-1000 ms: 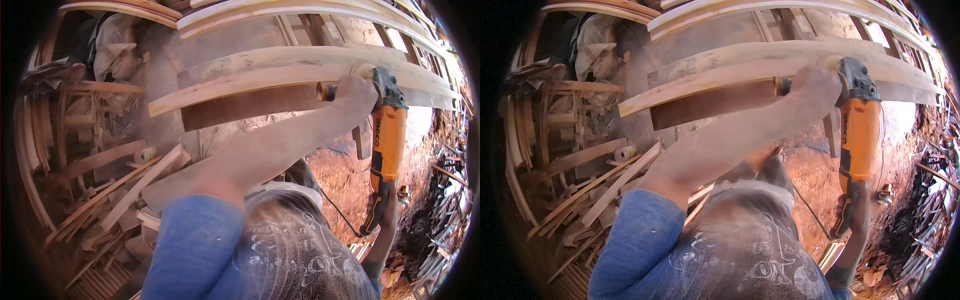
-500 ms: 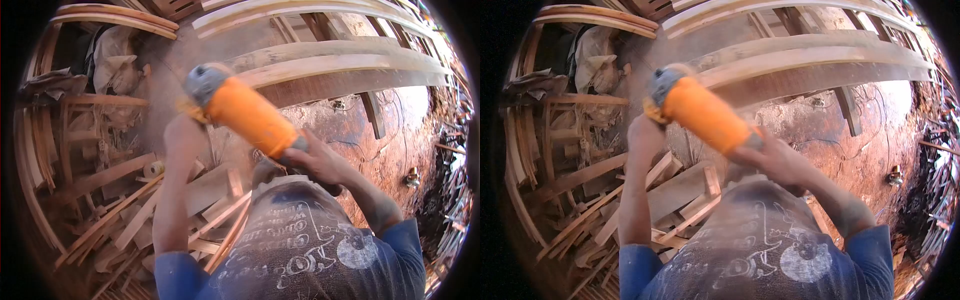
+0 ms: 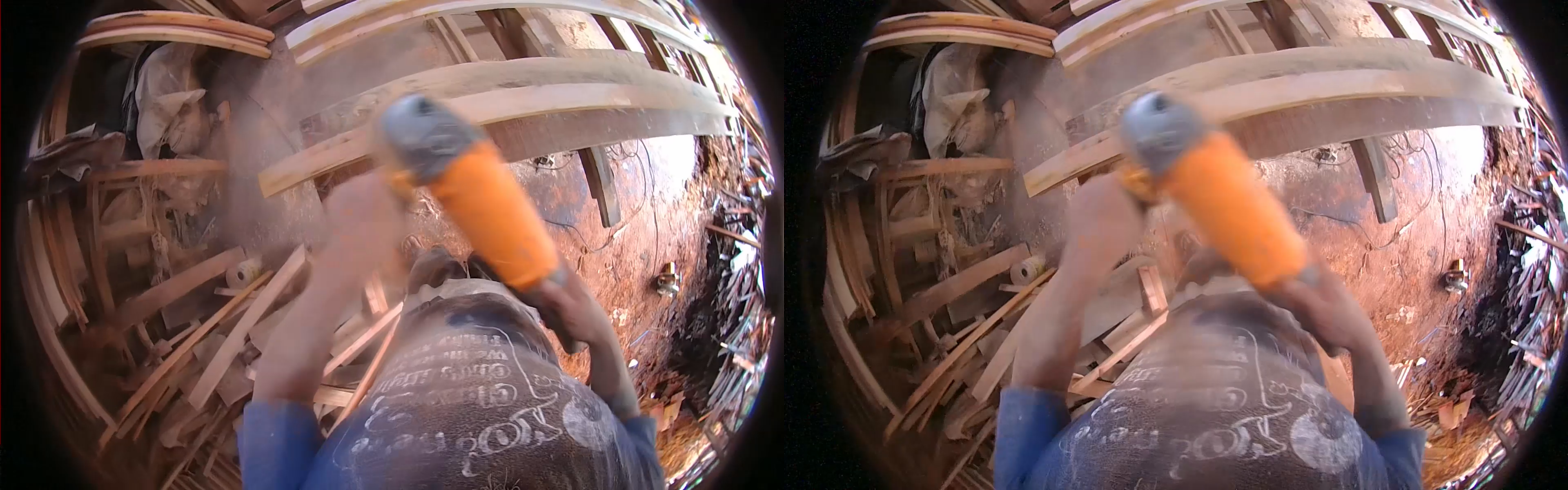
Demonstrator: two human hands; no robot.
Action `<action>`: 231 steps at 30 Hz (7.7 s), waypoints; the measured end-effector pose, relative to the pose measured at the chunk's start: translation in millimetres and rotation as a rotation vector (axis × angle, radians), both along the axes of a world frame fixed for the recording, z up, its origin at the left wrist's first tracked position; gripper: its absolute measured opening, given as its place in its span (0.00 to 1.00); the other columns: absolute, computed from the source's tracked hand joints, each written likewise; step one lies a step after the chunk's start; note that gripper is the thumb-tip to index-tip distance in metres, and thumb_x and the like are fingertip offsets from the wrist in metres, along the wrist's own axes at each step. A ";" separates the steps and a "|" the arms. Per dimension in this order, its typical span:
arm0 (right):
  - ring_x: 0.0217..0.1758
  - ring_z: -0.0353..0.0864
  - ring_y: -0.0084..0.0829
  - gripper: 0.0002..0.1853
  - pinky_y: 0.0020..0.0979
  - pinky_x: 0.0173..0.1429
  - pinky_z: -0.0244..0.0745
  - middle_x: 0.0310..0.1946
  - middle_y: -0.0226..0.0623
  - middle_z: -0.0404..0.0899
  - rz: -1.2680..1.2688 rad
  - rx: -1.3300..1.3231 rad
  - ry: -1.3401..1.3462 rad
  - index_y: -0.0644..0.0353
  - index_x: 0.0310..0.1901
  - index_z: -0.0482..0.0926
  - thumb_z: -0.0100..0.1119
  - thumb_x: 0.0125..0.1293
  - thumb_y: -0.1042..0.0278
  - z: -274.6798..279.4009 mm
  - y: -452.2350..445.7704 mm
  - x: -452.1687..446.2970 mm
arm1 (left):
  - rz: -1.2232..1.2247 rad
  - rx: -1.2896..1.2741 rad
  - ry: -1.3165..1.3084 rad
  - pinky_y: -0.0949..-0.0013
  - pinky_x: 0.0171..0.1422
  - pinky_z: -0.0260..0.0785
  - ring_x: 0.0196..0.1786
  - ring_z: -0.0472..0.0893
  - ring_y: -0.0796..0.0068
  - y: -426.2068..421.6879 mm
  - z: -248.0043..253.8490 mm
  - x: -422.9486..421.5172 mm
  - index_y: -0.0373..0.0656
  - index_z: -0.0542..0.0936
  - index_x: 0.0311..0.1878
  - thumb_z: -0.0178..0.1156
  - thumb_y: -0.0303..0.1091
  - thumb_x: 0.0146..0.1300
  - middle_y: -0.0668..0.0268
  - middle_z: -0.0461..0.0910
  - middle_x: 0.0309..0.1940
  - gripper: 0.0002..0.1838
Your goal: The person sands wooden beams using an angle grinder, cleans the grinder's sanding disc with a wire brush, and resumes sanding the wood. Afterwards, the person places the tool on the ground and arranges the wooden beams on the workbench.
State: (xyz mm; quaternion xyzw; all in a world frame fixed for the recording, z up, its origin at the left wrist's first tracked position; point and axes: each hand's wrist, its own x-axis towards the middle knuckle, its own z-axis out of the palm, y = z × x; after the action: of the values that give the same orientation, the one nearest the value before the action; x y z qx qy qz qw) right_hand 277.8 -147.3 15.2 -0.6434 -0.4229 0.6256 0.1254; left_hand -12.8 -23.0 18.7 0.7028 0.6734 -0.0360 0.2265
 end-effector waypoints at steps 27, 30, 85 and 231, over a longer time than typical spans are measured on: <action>0.33 0.75 0.22 0.39 0.29 0.35 0.74 0.42 0.37 0.79 0.285 0.070 0.122 0.62 0.76 0.57 0.54 0.72 0.46 -11.6 58.4 -148.4 | 0.301 0.022 0.181 0.57 0.50 0.82 0.46 0.89 0.56 -26.5 -14.4 -169.6 0.40 0.85 0.44 0.62 0.32 0.63 0.54 0.89 0.40 0.09; 0.29 0.76 0.21 0.39 0.27 0.32 0.76 0.40 0.37 0.80 0.298 0.087 0.140 0.60 0.77 0.56 0.56 0.72 0.50 -18.2 61.9 -168.6 | 0.351 0.048 0.183 0.57 0.50 0.82 0.46 0.89 0.55 -38.7 -13.8 -192.5 0.39 0.85 0.43 0.62 0.32 0.63 0.53 0.88 0.38 0.09; 0.18 0.76 0.30 0.35 0.32 0.21 0.75 0.24 0.37 0.77 -0.770 -0.095 0.145 0.58 0.49 0.74 0.45 0.73 0.27 -39.1 -56.9 10.9 | -0.497 0.273 -0.215 0.57 0.52 0.80 0.49 0.88 0.56 85.3 -21.3 90.0 0.39 0.85 0.43 0.62 0.32 0.63 0.56 0.88 0.40 0.10; 0.19 0.77 0.25 0.32 0.28 0.21 0.74 0.25 0.33 0.77 -0.758 -0.025 0.097 0.56 0.55 0.72 0.49 0.73 0.30 -25.1 50.1 467.7 | -0.708 0.221 -0.128 0.57 0.54 0.80 0.51 0.87 0.54 207.3 -15.6 586.6 0.37 0.83 0.48 0.60 0.38 0.65 0.54 0.87 0.47 0.15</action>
State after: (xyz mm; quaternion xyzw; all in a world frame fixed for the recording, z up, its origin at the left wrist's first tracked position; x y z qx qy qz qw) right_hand 745.5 -97.2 -9.9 -0.7254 -0.1410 0.5695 0.3599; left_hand 573.8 184.3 3.1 0.9132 0.3729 0.0050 0.1642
